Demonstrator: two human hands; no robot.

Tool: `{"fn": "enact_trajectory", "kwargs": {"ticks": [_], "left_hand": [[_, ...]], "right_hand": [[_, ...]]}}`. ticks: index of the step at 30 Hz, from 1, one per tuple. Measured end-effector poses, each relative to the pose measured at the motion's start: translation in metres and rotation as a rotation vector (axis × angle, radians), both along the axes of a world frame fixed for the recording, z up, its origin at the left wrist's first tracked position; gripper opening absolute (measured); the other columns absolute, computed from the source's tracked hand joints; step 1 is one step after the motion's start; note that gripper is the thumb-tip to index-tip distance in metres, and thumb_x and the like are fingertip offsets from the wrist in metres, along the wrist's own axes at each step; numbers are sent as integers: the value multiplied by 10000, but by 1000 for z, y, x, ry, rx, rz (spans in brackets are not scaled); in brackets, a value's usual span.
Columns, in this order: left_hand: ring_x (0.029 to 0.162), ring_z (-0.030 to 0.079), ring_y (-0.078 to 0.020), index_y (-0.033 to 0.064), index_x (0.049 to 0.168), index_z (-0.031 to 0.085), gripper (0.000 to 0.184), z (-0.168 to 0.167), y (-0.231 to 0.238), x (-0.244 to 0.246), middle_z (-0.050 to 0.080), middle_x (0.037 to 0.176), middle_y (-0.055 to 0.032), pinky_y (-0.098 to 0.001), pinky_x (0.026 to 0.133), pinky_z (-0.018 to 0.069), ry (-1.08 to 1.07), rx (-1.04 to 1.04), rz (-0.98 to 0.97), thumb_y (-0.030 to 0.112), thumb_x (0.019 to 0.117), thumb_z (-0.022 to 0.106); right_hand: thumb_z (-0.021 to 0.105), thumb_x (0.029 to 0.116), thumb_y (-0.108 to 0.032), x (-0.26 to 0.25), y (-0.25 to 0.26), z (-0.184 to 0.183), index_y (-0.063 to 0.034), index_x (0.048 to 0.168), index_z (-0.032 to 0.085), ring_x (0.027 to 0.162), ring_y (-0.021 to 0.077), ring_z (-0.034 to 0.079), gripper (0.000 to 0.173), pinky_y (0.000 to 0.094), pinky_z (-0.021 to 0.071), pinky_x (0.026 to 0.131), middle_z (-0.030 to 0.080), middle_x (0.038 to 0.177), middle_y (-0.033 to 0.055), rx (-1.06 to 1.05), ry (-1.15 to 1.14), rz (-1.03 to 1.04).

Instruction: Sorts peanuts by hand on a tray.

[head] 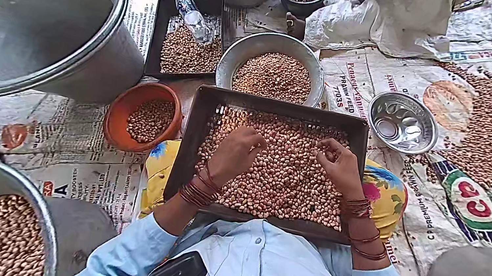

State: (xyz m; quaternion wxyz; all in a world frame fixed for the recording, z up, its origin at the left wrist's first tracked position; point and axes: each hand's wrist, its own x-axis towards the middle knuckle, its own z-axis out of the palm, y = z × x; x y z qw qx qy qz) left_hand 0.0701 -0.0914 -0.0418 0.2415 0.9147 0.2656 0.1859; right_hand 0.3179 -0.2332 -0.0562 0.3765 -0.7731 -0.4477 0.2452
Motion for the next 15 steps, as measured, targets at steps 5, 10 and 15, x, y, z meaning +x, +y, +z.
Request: {"fn": "enact_trajectory", "kwargs": {"ticks": [5, 10, 15], "left_hand": [[924, 678, -360, 48, 1007, 778, 127, -18, -11, 36, 696, 933, -168, -502, 821, 554, 37, 111, -13, 79, 944, 672], [985, 662, -407, 25, 1028, 769, 137, -20, -15, 47, 691, 994, -213, -535, 860, 536, 172, 102, -6, 108, 945, 697], [973, 691, -396, -7, 985, 748, 149, -20, -18, 41, 709, 982, -213, -526, 855, 561, 119, 61, 7, 125, 924, 712]], "right_hand": [[398, 969, -108, 24, -23, -2, -185, 1005, 568, 566, 11, 497, 189, 172, 446, 534, 549, 743, -86, 389, 723, -110], [545, 1017, -19, 34, -24, 23, -70, 1050, 656, 507, 31, 433, 126, 200, 386, 493, 584, 733, -23, 138, 184, -213], [668, 977, -86, 31, -3, 26, -27, 1076, 755, 913, 457, 692, 144, 644, 519, 759, 703, 957, 244, -199, -553, -87]]}}
